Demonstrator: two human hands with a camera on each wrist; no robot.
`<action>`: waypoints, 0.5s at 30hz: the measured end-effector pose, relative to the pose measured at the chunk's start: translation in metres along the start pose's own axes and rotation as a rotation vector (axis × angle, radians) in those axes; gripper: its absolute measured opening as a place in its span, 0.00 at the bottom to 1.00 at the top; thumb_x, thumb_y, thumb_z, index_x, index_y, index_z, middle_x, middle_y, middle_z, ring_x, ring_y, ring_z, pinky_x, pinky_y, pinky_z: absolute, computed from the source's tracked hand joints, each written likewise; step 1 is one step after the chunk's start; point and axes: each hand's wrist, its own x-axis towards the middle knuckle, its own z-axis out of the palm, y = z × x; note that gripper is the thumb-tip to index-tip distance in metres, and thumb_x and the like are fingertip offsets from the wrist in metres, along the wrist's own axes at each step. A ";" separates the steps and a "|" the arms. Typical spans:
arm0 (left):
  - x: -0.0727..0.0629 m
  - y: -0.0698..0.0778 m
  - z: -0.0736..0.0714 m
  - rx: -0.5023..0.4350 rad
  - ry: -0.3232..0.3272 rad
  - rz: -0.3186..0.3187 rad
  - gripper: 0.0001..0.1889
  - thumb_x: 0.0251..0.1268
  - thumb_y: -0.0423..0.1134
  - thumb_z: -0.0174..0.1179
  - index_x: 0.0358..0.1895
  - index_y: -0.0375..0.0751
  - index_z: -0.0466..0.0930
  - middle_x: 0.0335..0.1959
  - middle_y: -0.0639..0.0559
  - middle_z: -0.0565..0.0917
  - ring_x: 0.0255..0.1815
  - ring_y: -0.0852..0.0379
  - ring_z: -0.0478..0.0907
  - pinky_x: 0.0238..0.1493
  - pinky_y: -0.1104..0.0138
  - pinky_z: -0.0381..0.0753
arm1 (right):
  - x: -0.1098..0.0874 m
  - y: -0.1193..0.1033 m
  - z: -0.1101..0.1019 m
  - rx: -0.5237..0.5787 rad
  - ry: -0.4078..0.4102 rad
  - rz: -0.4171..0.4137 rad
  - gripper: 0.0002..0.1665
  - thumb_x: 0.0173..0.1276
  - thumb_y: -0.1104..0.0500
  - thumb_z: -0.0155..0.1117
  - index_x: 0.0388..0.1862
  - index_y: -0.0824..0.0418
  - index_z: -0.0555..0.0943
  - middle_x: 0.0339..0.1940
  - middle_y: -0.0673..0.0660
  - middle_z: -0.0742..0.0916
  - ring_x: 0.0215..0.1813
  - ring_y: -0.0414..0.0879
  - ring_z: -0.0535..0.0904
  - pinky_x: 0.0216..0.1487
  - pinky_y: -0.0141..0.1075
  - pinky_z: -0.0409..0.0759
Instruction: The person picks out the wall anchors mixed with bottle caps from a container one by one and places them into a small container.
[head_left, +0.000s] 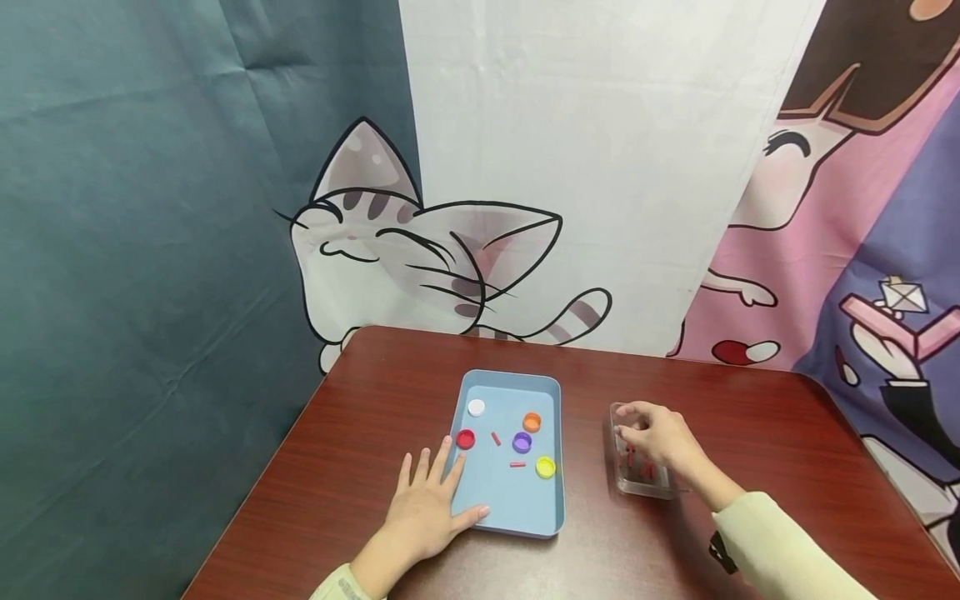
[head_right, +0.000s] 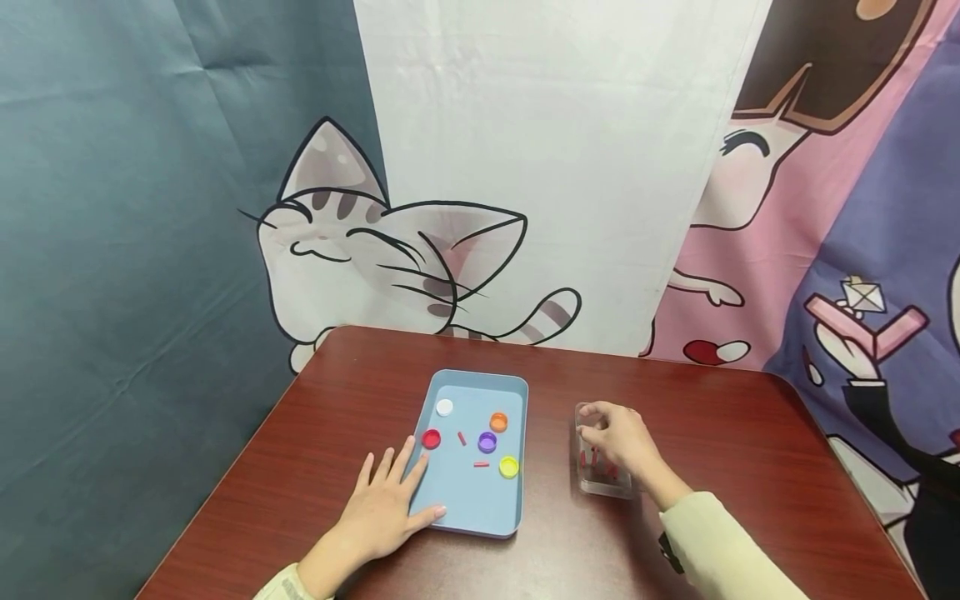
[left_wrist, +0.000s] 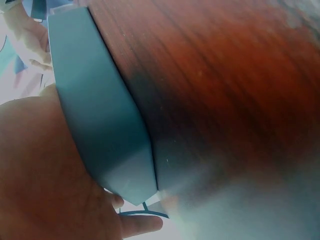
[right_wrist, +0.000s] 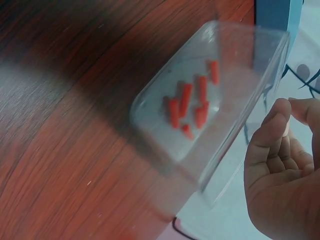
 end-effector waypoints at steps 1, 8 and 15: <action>0.000 0.000 0.000 0.000 0.000 0.000 0.48 0.65 0.79 0.42 0.79 0.48 0.61 0.83 0.44 0.50 0.78 0.31 0.55 0.77 0.37 0.42 | 0.001 -0.003 0.002 -0.001 0.001 -0.005 0.17 0.66 0.59 0.69 0.52 0.62 0.84 0.22 0.50 0.82 0.21 0.42 0.75 0.22 0.35 0.73; 0.000 0.000 0.000 -0.009 -0.003 -0.002 0.48 0.65 0.79 0.42 0.79 0.48 0.61 0.83 0.44 0.50 0.79 0.30 0.54 0.77 0.36 0.41 | 0.008 -0.020 0.015 0.043 -0.015 -0.043 0.17 0.65 0.59 0.71 0.53 0.60 0.84 0.22 0.50 0.81 0.19 0.42 0.74 0.17 0.34 0.71; 0.000 0.000 0.001 -0.005 -0.008 -0.002 0.48 0.65 0.79 0.41 0.79 0.49 0.61 0.84 0.44 0.49 0.79 0.31 0.54 0.76 0.36 0.41 | 0.016 -0.034 0.024 0.091 -0.076 -0.024 0.19 0.65 0.59 0.72 0.55 0.58 0.83 0.22 0.52 0.81 0.22 0.44 0.77 0.17 0.36 0.73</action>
